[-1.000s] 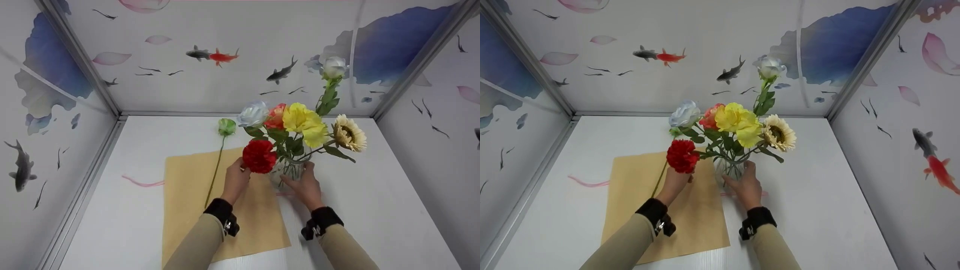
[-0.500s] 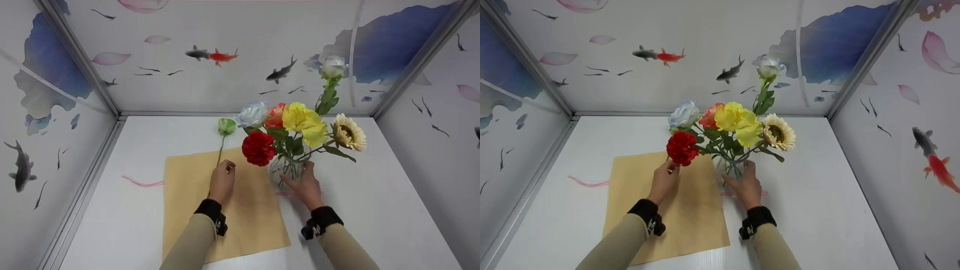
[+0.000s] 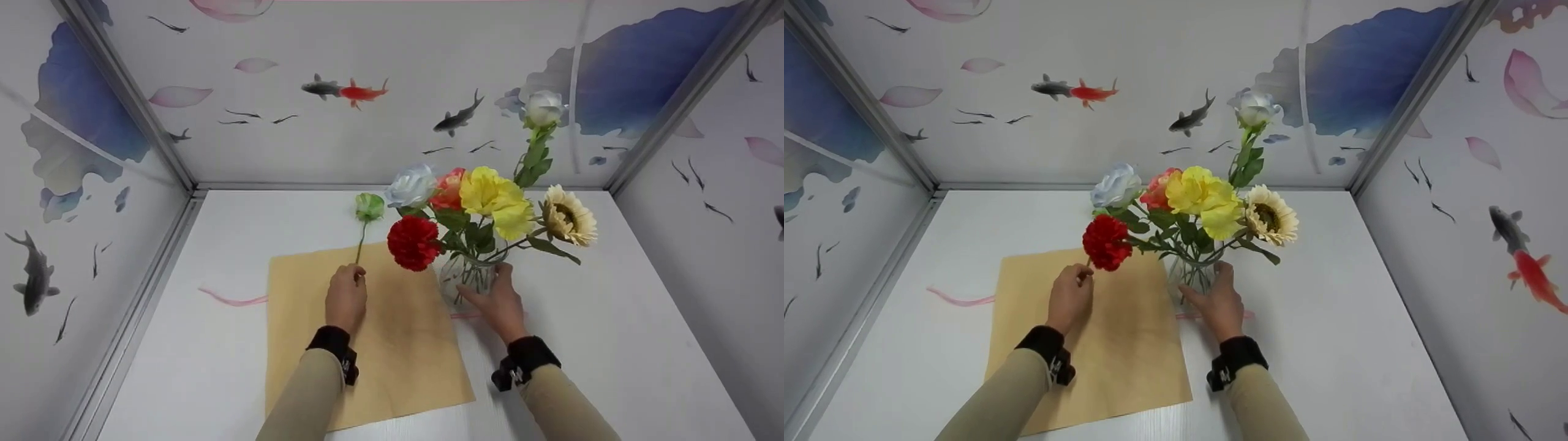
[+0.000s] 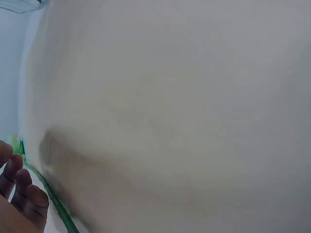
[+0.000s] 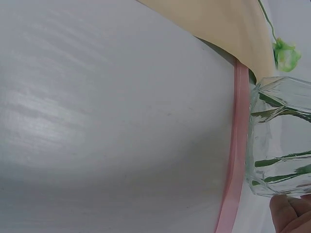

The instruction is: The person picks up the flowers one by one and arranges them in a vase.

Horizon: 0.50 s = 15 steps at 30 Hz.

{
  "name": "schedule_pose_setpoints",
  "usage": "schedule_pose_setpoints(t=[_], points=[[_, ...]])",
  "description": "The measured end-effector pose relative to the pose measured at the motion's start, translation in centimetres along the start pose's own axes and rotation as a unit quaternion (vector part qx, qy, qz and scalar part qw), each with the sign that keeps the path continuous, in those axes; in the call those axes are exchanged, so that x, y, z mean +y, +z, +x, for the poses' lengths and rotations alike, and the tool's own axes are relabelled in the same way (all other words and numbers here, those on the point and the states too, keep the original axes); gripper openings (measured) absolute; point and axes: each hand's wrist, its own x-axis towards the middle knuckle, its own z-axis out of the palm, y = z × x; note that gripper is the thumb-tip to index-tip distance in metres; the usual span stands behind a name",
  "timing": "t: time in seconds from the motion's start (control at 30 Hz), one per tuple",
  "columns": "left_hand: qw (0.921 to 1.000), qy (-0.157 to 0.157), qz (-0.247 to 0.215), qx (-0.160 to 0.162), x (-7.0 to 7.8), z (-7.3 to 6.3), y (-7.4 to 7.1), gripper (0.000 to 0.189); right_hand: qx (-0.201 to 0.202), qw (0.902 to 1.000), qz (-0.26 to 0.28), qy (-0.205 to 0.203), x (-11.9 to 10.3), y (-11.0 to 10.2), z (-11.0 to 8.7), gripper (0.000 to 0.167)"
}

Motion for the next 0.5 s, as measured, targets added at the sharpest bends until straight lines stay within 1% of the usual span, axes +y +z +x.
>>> schedule_pose_setpoints(t=[0.07,0.13,0.27,0.37,0.5], points=[[1.0,-0.004,0.009,0.001,-0.4,-0.1,-0.1,0.014,0.0,1.0,0.001,0.001,0.0,0.0,0.0,0.106],[0.9999,-0.006,0.011,-0.006,-0.8,-0.2,-0.2,0.014,0.001,1.0,0.004,0.002,0.0,-0.1,0.0,0.106],[0.9996,0.013,0.011,-0.022,-1.2,-0.3,-0.5,0.016,0.002,1.0,0.01,0.001,-0.1,-0.1,-0.1,0.105],[0.9994,0.024,0.006,-0.024,-1.4,-0.3,-0.7,0.018,-0.002,0.9999,0.01,0.0,-0.1,-0.2,-0.1,0.107],[0.9994,0.018,-0.003,-0.03,-1.4,-0.2,-1.1,0.02,-0.005,0.9999,0.013,0.001,-0.2,-0.2,-0.1,0.108]])
